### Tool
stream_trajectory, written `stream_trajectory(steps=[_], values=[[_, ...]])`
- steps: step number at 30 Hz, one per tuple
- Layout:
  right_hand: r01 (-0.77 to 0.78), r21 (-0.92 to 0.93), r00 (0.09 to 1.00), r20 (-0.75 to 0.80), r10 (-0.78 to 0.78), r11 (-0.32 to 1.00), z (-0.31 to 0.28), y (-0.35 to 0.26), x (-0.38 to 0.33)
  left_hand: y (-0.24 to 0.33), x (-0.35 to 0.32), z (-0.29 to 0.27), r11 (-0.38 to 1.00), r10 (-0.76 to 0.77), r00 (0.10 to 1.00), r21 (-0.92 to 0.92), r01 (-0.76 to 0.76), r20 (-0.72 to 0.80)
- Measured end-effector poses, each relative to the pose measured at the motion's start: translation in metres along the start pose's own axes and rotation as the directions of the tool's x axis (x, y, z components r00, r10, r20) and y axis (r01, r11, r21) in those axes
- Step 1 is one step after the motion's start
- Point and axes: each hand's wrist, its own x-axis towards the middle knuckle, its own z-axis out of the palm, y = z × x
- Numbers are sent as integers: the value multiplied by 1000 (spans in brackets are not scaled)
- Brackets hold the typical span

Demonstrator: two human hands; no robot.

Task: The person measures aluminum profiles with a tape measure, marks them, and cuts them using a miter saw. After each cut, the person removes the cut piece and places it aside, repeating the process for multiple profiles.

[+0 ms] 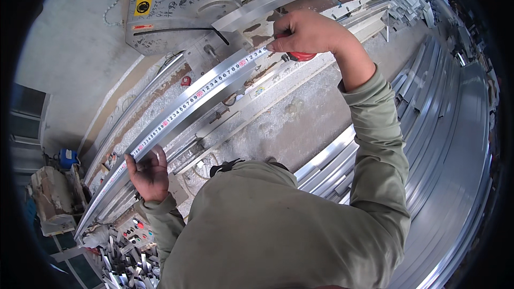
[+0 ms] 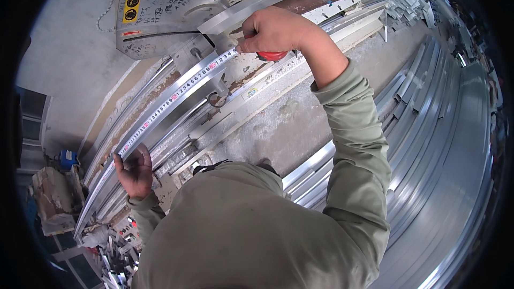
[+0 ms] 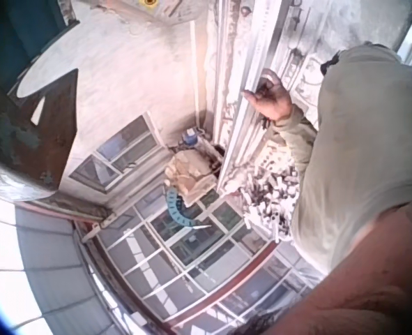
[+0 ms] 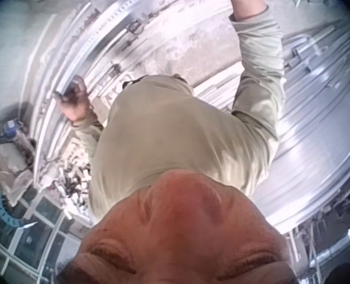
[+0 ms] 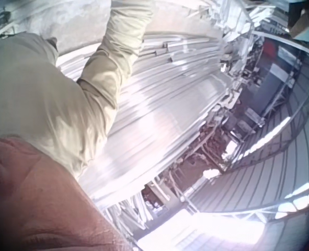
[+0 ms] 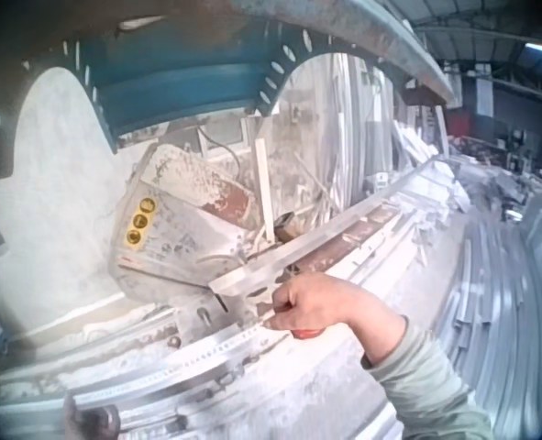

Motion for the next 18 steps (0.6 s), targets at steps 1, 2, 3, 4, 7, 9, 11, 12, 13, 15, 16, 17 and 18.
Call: stream_trajectory(steps=[1,2,3,4,7,9,11,12,13,15,16,17,18], values=[[6,-9,1000,-12,-6,1000,-1,-2,-3,1,-3,2,1000,3,1000,-3,-3,5],[13,-18,1000,-24,-13,1000,-1,-3,-6,2,-7,5,1000,0,1000,-5,0,-10],[19,-27,999,-35,-20,999,-1,-4,-8,3,-9,5,1000,-1,1000,-6,1,-12],[24,-25,999,-39,-25,999,-1,-5,-10,3,-10,5,1000,-4,1000,-8,4,-12],[30,-18,999,-38,-30,999,-2,-8,-14,3,-15,7,1000,5,1000,10,-5,-5],[21,-12,1000,-21,-21,1000,-3,-10,-15,3,-16,6,1000,6,1000,11,-6,7],[18,-6,1000,-21,-18,1000,-3,-12,-18,5,-18,3,1000,-4,1000,-3,4,24],[16,-3,1000,-21,-16,1000,-2,-13,-20,5,-20,5,1000,-1,1000,-3,1,8],[13,-5,1000,-20,-13,1000,-2,-13,-20,4,-23,9,1000,0,1000,-5,0,-7],[8,-8,1000,-19,-8,1000,0,-12,-20,3,-23,9,1000,-5,1000,-6,5,-10],[10,-4,1000,-22,-10,1000,1,-12,-21,4,-22,6,1000,-9,1000,-4,9,1],[12,0,1000,-25,-12,1000,2,-13,-22,5,-22,4,1000,-14,1000,-2,14,13],[13,3,1000,-28,-13,1000,2,-13,-22,5,-22,3,1000,-17,1000,3,17,18]])
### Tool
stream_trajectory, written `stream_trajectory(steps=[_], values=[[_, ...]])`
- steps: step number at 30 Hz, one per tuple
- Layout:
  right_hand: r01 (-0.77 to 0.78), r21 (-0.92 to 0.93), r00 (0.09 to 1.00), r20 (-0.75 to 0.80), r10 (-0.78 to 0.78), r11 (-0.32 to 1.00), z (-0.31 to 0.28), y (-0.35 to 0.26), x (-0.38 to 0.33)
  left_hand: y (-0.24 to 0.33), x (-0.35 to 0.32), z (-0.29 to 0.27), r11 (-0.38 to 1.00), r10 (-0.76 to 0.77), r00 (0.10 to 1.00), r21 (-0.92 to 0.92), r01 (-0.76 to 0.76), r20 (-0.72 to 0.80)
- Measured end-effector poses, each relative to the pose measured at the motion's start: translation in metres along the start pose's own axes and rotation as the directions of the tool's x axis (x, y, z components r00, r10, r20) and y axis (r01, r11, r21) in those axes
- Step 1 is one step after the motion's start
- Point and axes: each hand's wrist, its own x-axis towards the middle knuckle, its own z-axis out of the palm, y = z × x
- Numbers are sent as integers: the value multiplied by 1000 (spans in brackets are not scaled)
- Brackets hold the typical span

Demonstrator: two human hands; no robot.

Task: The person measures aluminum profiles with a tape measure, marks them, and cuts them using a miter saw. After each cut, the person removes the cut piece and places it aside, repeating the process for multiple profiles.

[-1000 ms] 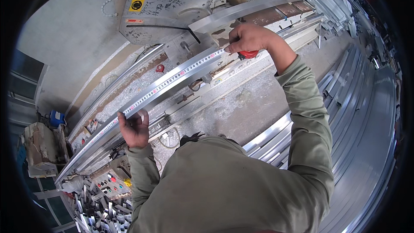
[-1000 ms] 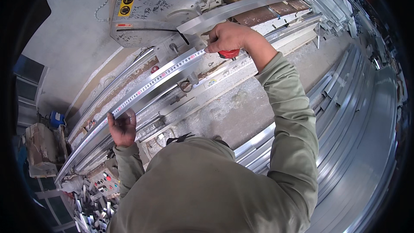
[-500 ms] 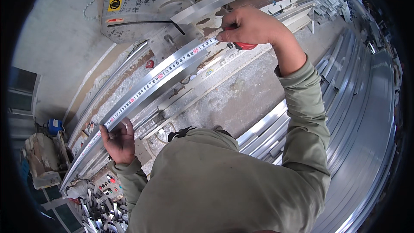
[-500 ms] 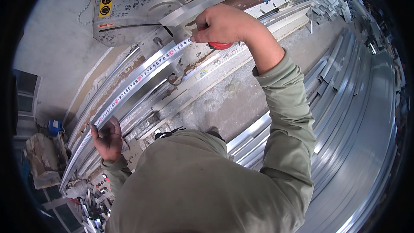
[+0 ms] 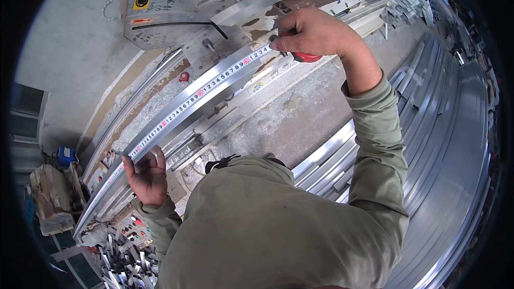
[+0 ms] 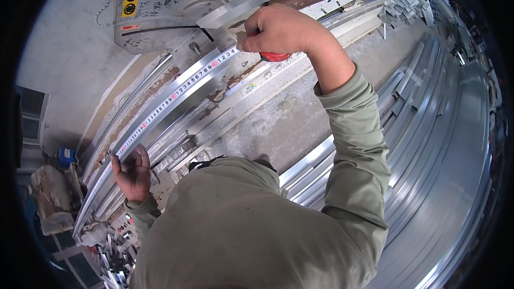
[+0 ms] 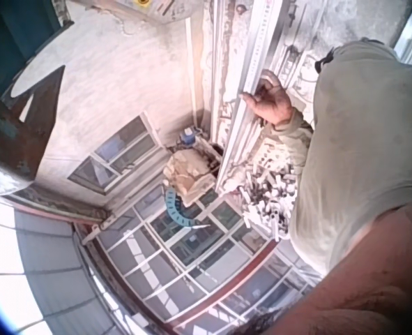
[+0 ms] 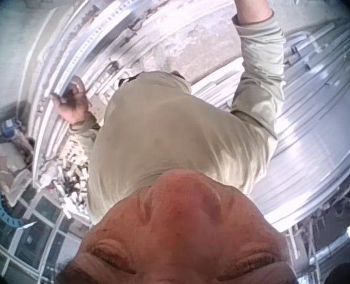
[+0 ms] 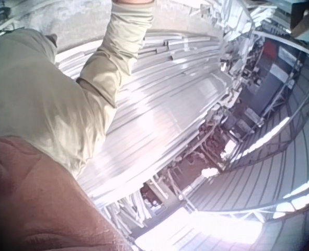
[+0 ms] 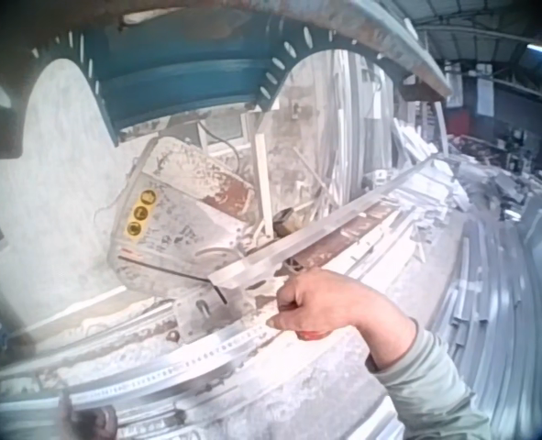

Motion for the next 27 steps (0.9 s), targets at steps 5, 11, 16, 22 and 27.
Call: stream_trajectory(steps=[5,11,16,22,27], values=[[-8,-44,1000,6,8,999,-1,-4,-1,2,-2,0,1000,-4,1000,24,4,-19],[-3,-45,1000,2,3,999,1,-3,-2,0,-3,2,1000,4,1000,31,-3,-6],[14,-35,1000,-18,-15,999,4,-1,-3,-1,-5,2,1000,6,1000,22,-6,7],[32,-94,995,-92,-41,995,8,-4,-8,1,-6,1,998,18,1000,56,-19,7],[46,-173,980,-182,-78,984,7,-13,-18,8,-3,-7,999,-28,996,16,27,79]])
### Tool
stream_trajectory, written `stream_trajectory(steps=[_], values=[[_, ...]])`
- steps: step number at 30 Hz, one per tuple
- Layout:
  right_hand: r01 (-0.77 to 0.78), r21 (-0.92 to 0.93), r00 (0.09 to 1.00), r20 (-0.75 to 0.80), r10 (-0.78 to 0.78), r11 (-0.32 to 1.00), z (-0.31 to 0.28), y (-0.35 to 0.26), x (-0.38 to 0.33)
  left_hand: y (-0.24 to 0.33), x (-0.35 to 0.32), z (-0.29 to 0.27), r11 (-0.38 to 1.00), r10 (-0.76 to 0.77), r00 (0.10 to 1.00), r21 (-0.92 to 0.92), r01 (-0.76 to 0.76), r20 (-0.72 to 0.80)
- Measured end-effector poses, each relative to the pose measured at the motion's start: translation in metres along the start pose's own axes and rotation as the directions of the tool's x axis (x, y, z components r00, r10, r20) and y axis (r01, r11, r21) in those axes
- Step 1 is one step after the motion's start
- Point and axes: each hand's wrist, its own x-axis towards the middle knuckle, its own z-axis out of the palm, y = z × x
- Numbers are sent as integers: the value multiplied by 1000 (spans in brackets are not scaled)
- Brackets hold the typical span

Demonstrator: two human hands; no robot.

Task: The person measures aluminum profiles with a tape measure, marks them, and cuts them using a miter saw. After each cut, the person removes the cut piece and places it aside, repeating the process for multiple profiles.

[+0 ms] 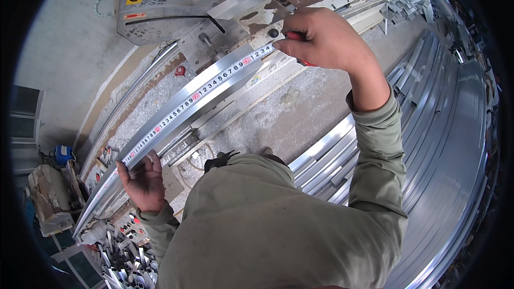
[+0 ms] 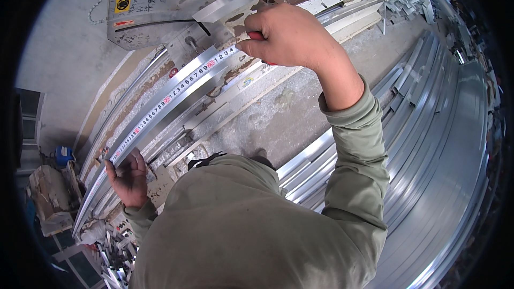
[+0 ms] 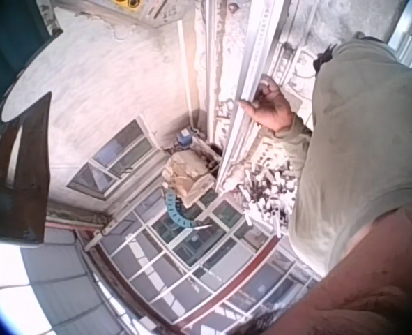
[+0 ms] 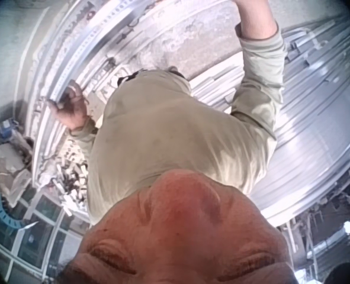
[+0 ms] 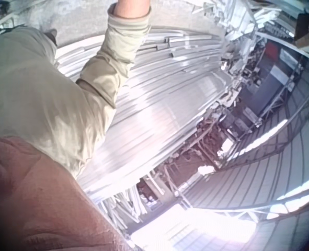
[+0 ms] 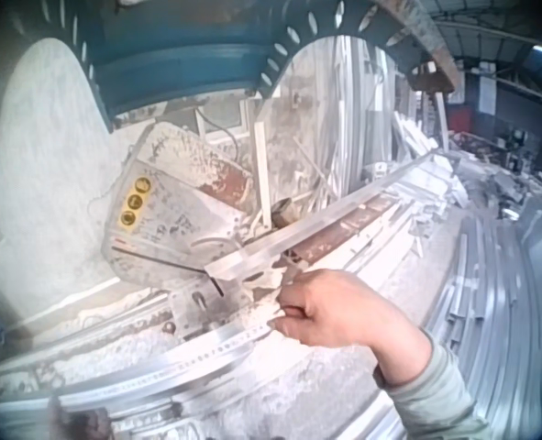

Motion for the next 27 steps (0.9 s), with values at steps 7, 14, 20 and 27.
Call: stream_trajectory(steps=[7,14,20,27], values=[[57,-31,997,-51,-59,998,0,2,0,3,0,-1,999,-15,997,-38,18,69],[90,-12,994,-61,-90,996,2,6,3,0,1,4,1000,27,999,-11,-27,-21],[97,10,994,-53,-97,995,2,8,5,0,7,-2,999,40,998,15,-39,-58],[97,14,994,-57,-96,995,9,8,12,0,7,-4,999,33,999,6,-33,-37]])
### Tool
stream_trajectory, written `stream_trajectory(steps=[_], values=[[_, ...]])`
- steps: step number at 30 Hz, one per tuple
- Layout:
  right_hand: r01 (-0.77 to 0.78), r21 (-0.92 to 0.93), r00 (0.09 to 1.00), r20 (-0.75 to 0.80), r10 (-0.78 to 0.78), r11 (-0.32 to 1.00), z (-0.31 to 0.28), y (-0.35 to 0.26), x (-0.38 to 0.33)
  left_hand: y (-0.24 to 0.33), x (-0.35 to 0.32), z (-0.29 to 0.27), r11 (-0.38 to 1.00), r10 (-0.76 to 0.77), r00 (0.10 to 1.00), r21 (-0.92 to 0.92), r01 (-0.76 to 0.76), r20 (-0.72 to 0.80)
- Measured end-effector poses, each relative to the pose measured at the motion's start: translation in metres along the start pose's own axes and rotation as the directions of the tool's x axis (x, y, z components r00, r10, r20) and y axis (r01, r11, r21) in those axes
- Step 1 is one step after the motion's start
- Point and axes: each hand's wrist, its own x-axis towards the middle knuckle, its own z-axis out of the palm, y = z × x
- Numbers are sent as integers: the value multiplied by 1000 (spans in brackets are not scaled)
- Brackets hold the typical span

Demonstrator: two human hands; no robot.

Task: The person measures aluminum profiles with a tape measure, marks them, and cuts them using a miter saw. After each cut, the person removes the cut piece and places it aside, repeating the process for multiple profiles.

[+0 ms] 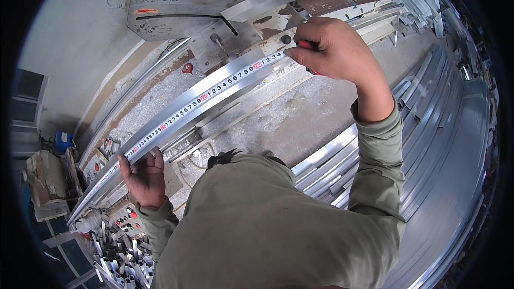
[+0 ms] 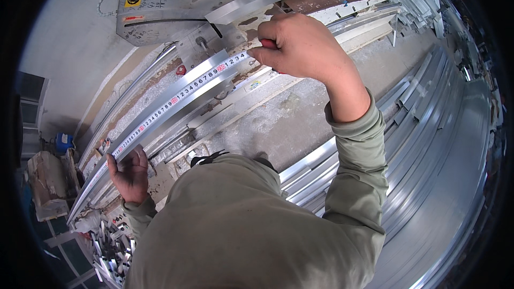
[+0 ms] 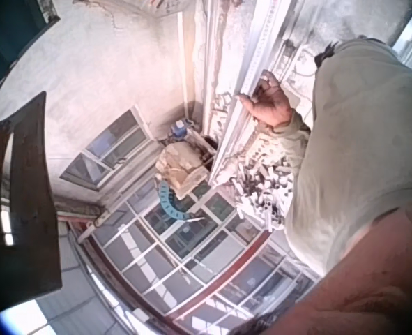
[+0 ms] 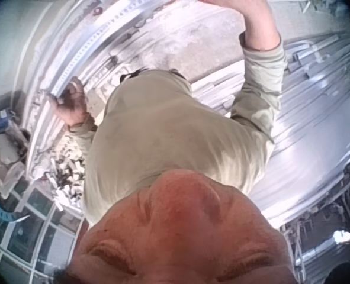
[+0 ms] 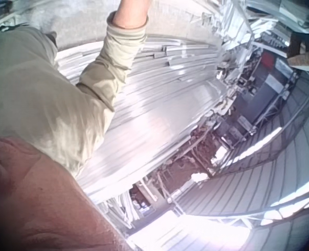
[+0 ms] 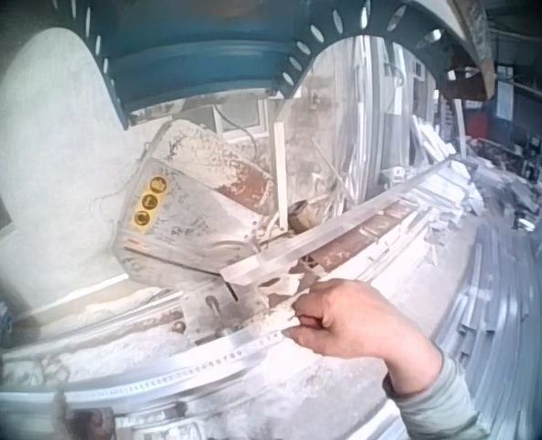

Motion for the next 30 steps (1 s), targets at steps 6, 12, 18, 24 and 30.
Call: stream_trajectory(steps=[6,12,18,24,30], values=[[-141,-23,973,183,142,990,36,25,45,-20,52,-1,998,-26,993,-55,20,-118],[-197,-44,918,342,200,979,106,61,72,-45,114,-56,993,-88,986,-93,75,-141],[-251,-20,876,419,237,968,132,75,71,-55,149,-100,977,-208,974,73,202,89],[-163,175,820,572,35,971,141,-24,110,0,57,-73,899,-268,947,308,312,-179],[-228,495,775,613,-151,839,143,-119,67,96,59,-108,921,385,923,-52,-386,-26]])
